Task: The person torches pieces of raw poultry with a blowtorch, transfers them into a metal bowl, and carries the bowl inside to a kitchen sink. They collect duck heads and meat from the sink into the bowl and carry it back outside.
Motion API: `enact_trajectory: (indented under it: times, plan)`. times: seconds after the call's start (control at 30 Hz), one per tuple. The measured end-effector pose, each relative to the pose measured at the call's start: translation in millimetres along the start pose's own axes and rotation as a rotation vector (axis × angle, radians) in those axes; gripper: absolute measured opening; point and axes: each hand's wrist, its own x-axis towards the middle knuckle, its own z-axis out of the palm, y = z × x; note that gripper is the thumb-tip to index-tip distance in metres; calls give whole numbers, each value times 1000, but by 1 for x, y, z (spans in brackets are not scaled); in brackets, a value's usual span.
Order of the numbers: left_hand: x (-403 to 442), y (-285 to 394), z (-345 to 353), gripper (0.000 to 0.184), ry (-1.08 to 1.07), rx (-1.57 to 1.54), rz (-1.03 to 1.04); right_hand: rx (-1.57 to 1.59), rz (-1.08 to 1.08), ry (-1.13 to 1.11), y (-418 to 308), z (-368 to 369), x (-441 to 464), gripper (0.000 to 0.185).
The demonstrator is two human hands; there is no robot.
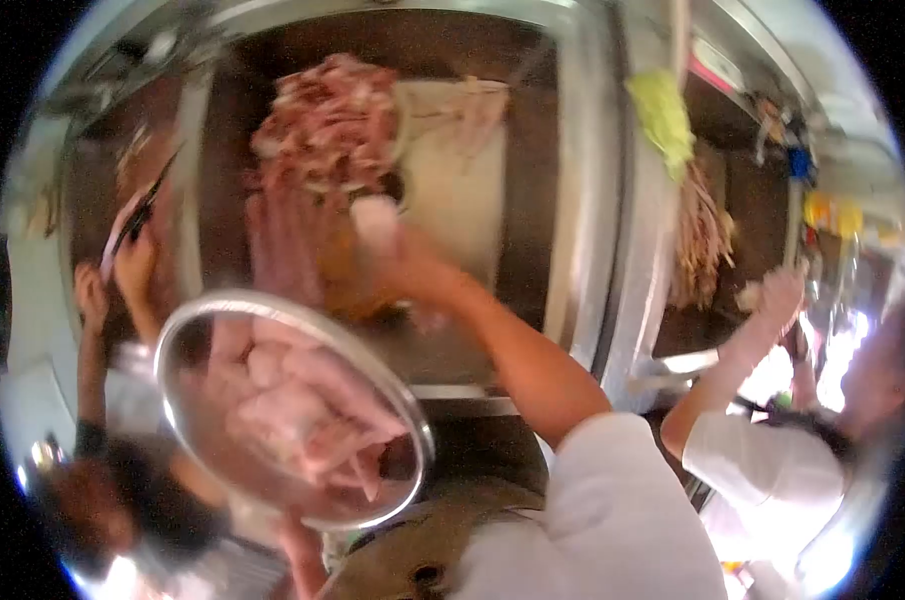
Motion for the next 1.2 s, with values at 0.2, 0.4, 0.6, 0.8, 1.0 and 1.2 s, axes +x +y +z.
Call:
enact_trajectory:
  times: [0.2,0.4,0.6,0.8,1.0,1.2]
  plan:
    - [-11,19,20,51,63,20,-15,709,-228,-206,-160,-16,-158,22]
    - [-19,45,28,49,-8,-49,-99,165,-483,-329,-168,70,-194,25]
    - [7,-41,-37,42,-176,-20,-69,499,-269,212,-148,22,-158,14]
    - [-39,-20,-7,40,34,-65,-131,-843,-343,-241,34,43,10,36]
    - [-46,-47,-29,56,218,88,-292,-862,-1270,4,103,121,81,42]
    - [-49,-46,-34,15,-99,726,415,-492,-659,-318,81,122,76,35]
